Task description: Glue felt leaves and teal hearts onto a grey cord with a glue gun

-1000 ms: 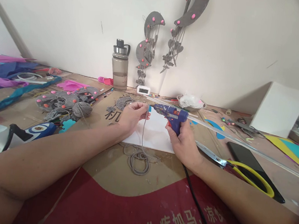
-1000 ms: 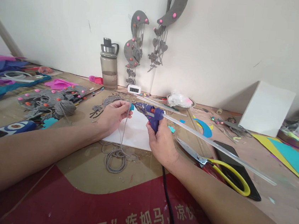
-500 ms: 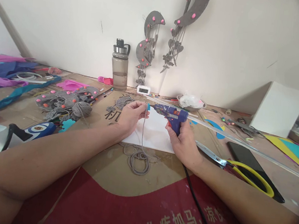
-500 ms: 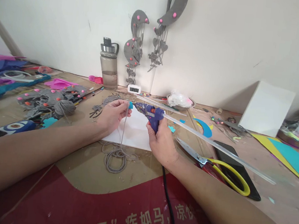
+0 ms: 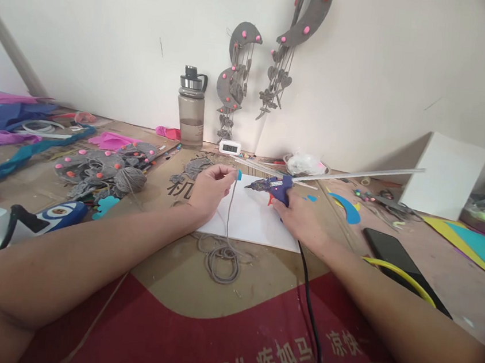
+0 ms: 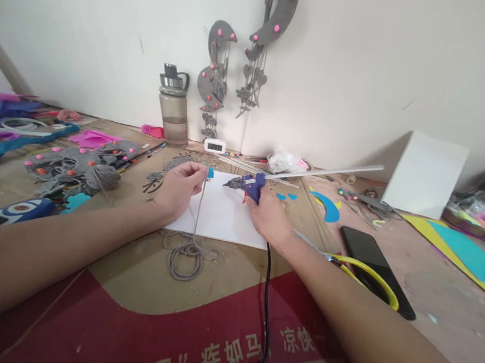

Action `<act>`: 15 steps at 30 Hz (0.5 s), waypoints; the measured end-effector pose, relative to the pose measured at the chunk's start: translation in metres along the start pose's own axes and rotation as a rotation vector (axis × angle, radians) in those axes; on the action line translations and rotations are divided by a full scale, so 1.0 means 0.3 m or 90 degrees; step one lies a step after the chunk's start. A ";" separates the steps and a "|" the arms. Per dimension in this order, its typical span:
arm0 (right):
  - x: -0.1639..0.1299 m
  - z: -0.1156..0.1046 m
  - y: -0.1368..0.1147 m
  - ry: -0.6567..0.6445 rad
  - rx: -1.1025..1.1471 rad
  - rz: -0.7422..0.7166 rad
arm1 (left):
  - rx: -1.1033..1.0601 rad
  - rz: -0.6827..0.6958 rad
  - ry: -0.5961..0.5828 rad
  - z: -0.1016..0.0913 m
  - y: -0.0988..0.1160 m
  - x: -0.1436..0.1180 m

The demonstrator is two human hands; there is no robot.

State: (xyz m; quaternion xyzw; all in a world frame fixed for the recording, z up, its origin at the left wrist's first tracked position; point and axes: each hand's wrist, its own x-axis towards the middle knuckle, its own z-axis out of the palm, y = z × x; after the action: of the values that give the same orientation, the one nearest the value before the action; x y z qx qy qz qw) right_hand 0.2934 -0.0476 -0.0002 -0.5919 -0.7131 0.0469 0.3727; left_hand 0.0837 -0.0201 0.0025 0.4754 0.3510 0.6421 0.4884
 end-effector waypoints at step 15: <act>-0.051 -0.045 -0.266 -0.074 0.427 0.016 | 0.343 0.361 -0.141 0.011 0.092 -0.057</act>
State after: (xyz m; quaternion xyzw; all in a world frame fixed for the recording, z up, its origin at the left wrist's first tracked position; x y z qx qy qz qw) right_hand 0.2371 -0.0896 0.0426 -0.4418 -0.6704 0.3169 0.5049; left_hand 0.0798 -0.0442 0.0242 0.7306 0.3071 0.5814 0.1843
